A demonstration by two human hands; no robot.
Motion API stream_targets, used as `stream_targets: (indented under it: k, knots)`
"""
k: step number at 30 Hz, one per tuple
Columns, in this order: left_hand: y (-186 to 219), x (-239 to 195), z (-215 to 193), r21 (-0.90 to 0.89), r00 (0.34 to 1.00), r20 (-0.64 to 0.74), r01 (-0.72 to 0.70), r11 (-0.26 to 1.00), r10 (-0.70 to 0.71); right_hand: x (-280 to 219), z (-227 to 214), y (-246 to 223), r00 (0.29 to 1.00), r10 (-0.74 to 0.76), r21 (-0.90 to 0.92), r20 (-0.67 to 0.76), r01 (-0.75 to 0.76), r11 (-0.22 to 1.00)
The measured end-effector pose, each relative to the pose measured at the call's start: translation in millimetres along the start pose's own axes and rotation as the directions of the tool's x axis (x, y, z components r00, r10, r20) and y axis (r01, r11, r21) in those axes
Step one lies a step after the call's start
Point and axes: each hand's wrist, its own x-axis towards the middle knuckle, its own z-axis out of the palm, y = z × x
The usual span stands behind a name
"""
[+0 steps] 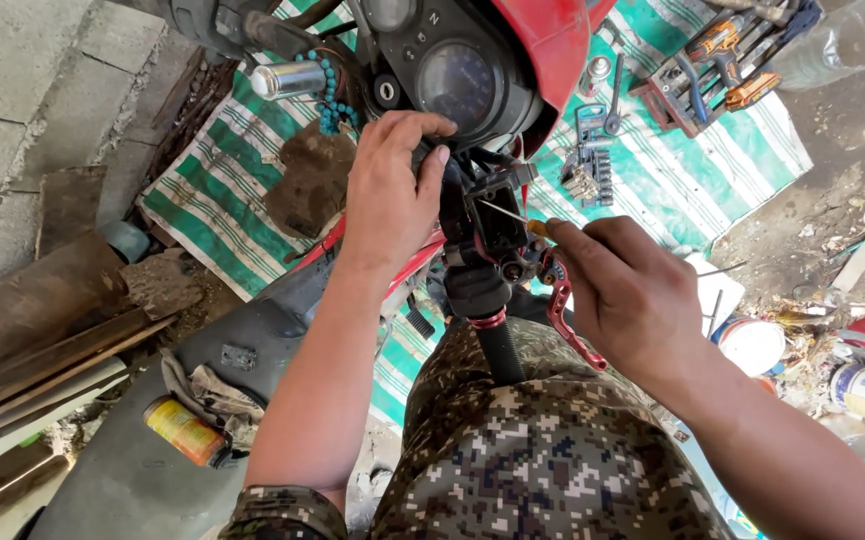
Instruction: The person works on the handlebar area of a red motorcycle, initially adjusting the right grip and brake lever. They then use a screwdriver to work on the instrument cluster and surrounding components near the speedometer.
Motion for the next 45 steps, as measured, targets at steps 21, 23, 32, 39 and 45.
stream_targets:
  k: [21,23,32,39,45]
  knots:
    - [-8,1,10,-0.061,0.999,-0.038,-0.041,0.997,0.039,5,3,7,0.992,0.096,0.183,-0.088,-0.078,0.980]
    - [-8,0,10,-0.062,0.998,-0.044,-0.057,0.996,0.054,6,4,6,0.992,0.114,0.185,-0.051,-0.103,0.977]
    - [-11,0,11,-0.068,0.997,-0.037,-0.075,0.995,0.073,1,2,0,0.986,0.104,0.209,-0.134,-0.074,0.975]
    - [-11,1,9,-0.072,0.997,-0.027,-0.067,0.995,0.066,11,-5,-9,0.993,0.082,0.115,-0.084,-0.072,0.991]
    - [-10,-1,9,-0.079,0.997,-0.030,-0.079,0.994,0.077,16,-29,-10,0.999,-0.014,-0.094,0.040,0.018,0.995]
